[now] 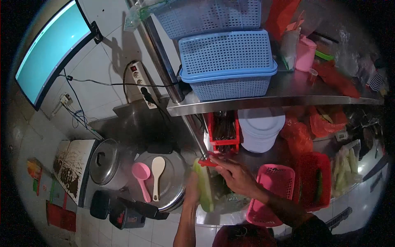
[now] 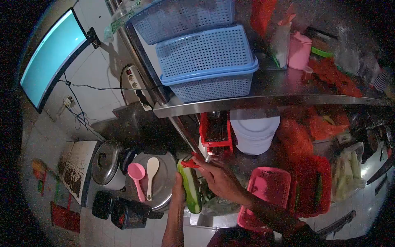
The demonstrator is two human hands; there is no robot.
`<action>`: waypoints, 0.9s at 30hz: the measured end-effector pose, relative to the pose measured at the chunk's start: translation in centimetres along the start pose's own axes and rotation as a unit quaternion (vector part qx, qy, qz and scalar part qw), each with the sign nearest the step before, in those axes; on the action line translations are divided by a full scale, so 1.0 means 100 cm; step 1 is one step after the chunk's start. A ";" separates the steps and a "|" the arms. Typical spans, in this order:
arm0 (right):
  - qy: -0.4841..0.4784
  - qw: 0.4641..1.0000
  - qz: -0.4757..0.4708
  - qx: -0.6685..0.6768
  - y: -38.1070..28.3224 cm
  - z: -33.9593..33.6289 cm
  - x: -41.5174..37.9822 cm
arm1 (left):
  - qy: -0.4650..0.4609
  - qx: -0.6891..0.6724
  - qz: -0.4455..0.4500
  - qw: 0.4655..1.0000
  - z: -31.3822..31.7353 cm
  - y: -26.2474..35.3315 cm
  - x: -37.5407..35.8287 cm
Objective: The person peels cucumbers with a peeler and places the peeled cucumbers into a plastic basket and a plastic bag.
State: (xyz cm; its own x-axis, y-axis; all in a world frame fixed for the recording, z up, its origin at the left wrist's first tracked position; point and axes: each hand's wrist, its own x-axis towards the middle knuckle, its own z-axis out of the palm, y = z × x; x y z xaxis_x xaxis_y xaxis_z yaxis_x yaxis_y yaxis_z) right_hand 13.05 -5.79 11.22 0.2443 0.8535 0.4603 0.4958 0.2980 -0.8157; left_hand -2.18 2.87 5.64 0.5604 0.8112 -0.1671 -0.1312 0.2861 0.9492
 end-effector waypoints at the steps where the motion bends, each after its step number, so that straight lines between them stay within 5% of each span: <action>1: -0.003 1.000 0.006 0.004 0.001 0.003 -0.004 | 0.010 0.014 -0.004 1.000 0.002 0.003 0.001; 4: 0.017 0.998 0.009 -0.059 0.002 0.011 -0.014 | 0.029 0.038 0.017 0.999 0.002 -0.005 0.014; 6: -0.031 0.993 0.101 0.044 -0.002 0.027 -0.050 | 0.119 -0.101 0.088 0.984 0.008 0.000 0.023; 10: -0.102 0.990 0.096 0.011 0.010 0.020 -0.105 | 0.228 -0.099 0.092 0.964 -0.010 0.003 0.031; 12: -0.099 0.993 0.063 -0.008 0.002 0.013 -0.109 | 0.213 -0.092 0.062 0.971 -0.018 0.009 0.026; 16: -0.144 0.970 0.193 0.041 0.005 -0.005 -0.072 | 0.093 -0.025 0.033 0.995 -0.024 -0.003 0.018; 17: -0.029 0.999 -0.016 -0.014 0.011 0.003 -0.060 | 0.038 -0.011 0.018 0.999 -0.018 0.002 0.013; 20: -0.070 0.993 0.078 -0.050 -0.012 -0.010 -0.025 | 0.057 0.062 0.021 0.996 -0.017 -0.006 0.010; 24: -0.014 0.996 -0.078 -0.044 0.007 0.002 0.008 | 0.047 0.099 0.041 0.993 -0.015 -0.013 0.010; 25: -0.015 0.996 -0.075 -0.043 0.003 0.001 0.008 | 0.018 0.133 0.017 0.991 -0.023 -0.016 0.016; 27: -0.068 0.995 0.079 0.007 -0.009 -0.001 0.007 | -0.011 0.166 -0.011 0.986 -0.021 -0.016 0.017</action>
State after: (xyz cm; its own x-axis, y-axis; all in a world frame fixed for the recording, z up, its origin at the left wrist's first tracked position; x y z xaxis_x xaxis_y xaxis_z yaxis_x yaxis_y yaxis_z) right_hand 12.87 -5.55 12.35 0.2024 0.9397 0.2758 0.4486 0.1614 -0.8790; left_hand -2.74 4.82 3.30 0.5776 0.7949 -0.1860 0.1543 0.1175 0.9810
